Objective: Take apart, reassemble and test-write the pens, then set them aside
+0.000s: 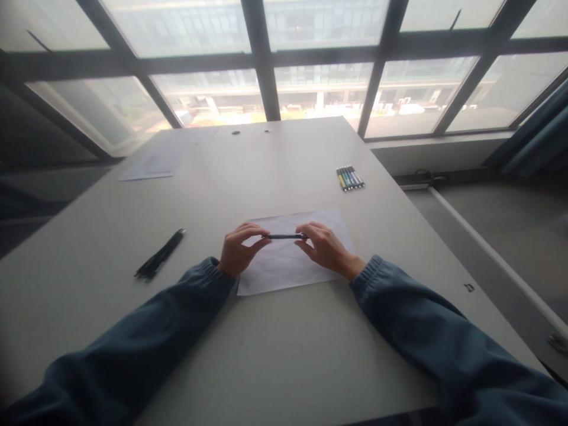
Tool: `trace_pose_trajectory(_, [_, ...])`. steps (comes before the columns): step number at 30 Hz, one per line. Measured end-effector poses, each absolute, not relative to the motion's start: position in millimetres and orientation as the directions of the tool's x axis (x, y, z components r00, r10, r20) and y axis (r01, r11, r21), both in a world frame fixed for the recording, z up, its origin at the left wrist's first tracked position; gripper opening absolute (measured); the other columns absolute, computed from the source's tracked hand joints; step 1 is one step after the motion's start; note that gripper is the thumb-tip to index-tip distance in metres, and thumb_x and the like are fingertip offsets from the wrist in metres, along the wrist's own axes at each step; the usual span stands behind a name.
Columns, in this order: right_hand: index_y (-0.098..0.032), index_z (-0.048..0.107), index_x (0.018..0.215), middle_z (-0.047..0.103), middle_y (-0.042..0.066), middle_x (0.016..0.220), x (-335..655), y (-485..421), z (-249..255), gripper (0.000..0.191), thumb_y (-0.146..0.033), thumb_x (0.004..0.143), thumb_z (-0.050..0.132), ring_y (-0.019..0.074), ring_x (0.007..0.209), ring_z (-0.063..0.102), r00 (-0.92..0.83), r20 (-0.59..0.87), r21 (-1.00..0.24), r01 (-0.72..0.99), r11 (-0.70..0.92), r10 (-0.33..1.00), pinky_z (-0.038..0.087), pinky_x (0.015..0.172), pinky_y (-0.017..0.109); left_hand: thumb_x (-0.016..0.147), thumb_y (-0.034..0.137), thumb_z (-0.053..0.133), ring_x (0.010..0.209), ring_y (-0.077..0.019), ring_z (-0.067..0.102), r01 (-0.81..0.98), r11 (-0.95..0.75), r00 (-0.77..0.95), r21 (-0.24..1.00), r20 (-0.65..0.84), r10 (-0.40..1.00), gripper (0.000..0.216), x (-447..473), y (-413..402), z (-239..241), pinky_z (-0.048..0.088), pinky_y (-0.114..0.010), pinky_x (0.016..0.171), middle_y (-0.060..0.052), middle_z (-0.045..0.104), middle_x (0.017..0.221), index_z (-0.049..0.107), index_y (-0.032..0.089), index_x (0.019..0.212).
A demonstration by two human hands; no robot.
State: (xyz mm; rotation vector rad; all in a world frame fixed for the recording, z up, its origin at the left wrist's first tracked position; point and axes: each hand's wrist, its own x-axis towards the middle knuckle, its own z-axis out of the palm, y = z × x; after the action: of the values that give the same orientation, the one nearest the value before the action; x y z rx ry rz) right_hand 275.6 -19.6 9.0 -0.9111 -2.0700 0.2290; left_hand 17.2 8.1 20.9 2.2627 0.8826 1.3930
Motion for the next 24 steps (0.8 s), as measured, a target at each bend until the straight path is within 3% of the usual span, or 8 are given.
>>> trace_pose_trajectory(4, [-0.021,0.057,0.095,0.062,0.004,0.083,276.1,-18.4,4.8,0.004,-0.023,0.096,0.061,0.0173,0.072,0.057,-0.365,0.616,-0.473,0.538,0.698,0.698,0.047,0.067,0.030,0.082,0.031,0.080,0.085,-0.0206,0.069,0.339,-0.750,0.331,0.568,0.674,0.660,0.016,16.4,9.0,19.4,0.058,-0.038,0.082,-0.006,0.075,0.089,0.074,0.021,0.093])
trace_pose_trajectory(19, [-0.019,0.061,0.094,0.066,0.004,0.077,274.6,-19.6,12.0,0.009,-0.026,0.099,0.057,0.0180,0.070,0.058,-0.406,0.649,-0.357,0.584,0.729,0.643,0.046,0.072,0.033,0.084,0.027,0.078,0.086,-0.0189,0.067,0.355,-0.770,0.355,0.530,0.685,0.636,0.015,17.7,7.3,25.3,0.056,-0.035,0.079,-0.006,0.075,0.090,0.071,0.020,0.095])
trace_pose_trajectory(24, [-0.020,0.061,0.094,0.066,0.004,0.078,274.6,-19.1,10.4,0.010,-0.027,0.099,0.057,0.0184,0.071,0.058,-0.380,0.650,-0.387,0.580,0.717,0.658,0.046,0.072,0.033,0.077,0.041,0.083,0.091,-0.0192,0.067,0.327,-0.733,0.346,0.597,0.646,0.680,0.053,18.0,8.2,22.8,0.054,-0.032,0.076,-0.009,0.072,0.106,0.063,0.021,0.122])
